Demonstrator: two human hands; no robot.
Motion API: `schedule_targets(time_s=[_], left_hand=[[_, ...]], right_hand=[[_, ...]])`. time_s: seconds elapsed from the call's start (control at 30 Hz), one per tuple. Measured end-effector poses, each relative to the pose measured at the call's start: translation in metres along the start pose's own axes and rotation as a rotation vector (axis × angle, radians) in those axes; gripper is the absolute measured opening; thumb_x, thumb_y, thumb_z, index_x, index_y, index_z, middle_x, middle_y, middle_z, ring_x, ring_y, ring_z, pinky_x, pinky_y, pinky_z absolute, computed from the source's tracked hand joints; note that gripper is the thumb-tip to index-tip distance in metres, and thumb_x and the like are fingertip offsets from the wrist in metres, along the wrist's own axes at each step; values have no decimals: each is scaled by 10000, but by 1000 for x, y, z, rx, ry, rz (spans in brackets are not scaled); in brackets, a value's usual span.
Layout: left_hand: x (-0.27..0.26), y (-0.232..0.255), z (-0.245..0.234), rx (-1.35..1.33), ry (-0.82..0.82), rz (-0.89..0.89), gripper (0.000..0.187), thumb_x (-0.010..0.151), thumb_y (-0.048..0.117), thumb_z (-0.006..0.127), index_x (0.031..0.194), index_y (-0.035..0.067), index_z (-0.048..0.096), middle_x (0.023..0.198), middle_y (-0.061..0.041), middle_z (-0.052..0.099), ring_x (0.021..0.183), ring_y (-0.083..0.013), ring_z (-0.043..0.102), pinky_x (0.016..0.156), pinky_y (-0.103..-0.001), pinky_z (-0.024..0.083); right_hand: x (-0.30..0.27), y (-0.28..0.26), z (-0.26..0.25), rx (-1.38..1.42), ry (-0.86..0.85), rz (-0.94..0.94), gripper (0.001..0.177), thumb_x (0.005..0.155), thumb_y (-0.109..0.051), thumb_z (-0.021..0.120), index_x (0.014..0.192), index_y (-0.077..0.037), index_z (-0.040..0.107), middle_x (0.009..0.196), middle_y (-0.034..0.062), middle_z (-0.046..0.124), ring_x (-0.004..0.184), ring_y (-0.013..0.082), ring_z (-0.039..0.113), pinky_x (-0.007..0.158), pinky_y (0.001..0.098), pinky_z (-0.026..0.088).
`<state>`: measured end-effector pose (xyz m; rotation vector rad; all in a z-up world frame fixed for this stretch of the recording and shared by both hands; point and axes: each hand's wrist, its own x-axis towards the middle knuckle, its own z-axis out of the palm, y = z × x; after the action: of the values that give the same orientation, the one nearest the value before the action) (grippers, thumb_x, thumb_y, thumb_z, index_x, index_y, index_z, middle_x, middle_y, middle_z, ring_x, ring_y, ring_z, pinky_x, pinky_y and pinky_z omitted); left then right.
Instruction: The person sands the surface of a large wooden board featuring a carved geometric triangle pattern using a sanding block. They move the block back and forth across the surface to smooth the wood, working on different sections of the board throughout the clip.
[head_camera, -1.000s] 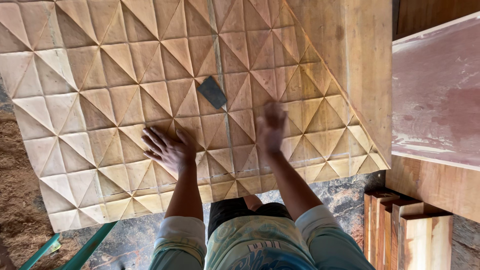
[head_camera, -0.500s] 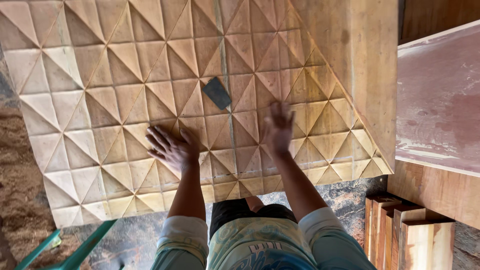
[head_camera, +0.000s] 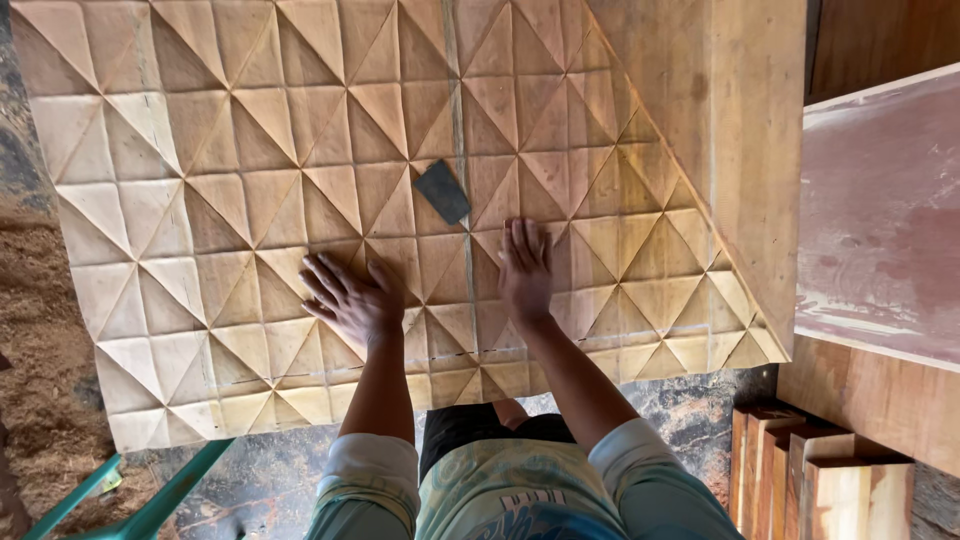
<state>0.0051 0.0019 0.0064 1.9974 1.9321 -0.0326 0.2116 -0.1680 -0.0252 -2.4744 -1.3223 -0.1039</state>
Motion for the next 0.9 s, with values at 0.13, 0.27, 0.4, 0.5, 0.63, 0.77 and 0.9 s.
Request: schedule_targets(time_s=[0.13, 0.27, 0.4, 0.5, 0.63, 0.77, 0.9], left_hand=[[-1, -7, 2, 21, 13, -4, 843, 1021, 578, 286, 1663, 44, 169, 1749, -150, 106, 1615, -334, 65, 1276, -593, 25], [-2, -4, 0, 5, 3, -1, 841, 1019, 580, 293, 1659, 48, 169, 1741, -149, 113, 1610, -337, 71, 1272, -586, 28], [2, -1, 1, 29, 29, 10, 842, 1023, 574, 309, 1654, 34, 168, 1739, -165, 116, 1605, -351, 78, 1262, -588, 33], [-5, -13, 4, 33, 37, -1, 817, 1032, 557, 311, 1668, 61, 177, 1765, -124, 132, 1631, -327, 93, 1294, -588, 36], [4, 2, 4, -7, 53, 2, 837, 1016, 567, 328, 1659, 54, 173, 1740, -145, 128, 1605, -347, 93, 1267, -591, 36], [0, -8, 3, 8, 43, -2, 831, 1021, 568, 331, 1657, 55, 179, 1745, -139, 122, 1617, -338, 100, 1277, -587, 33], [1, -3, 1, 4, 38, 16, 827, 1022, 554, 326, 1661, 47, 186, 1737, -147, 112, 1603, -347, 92, 1267, -592, 31]], right_hand=[[-10, -10, 1, -9, 12, 179, 380, 995, -47, 571, 1368, -30, 642, 1521, 122, 569, 1528, 312, 432, 1262, 566, 311], [-4, -17, -4, 33, 83, 89, 453, 977, 4, 580, 1429, -3, 614, 1540, 158, 557, 1516, 350, 406, 1261, 590, 304], [7, -4, -6, 82, 68, 12, 396, 1056, -29, 556, 1448, -53, 615, 1554, 140, 573, 1532, 315, 437, 1309, 571, 318], [-8, 5, -5, -11, 41, 239, 429, 996, -78, 557, 1415, -27, 632, 1491, 175, 593, 1467, 396, 426, 1210, 611, 283], [-11, -3, -4, 133, 104, 102, 424, 1041, -97, 547, 1455, -13, 577, 1555, 178, 522, 1512, 396, 405, 1252, 618, 284], [4, -21, 13, 55, -9, 58, 439, 1043, -149, 568, 1469, -44, 576, 1580, 100, 506, 1527, 357, 389, 1255, 625, 253], [49, -5, 19, -44, -49, 26, 454, 1021, -142, 570, 1462, -36, 590, 1556, 73, 521, 1503, 360, 361, 1210, 641, 233]])
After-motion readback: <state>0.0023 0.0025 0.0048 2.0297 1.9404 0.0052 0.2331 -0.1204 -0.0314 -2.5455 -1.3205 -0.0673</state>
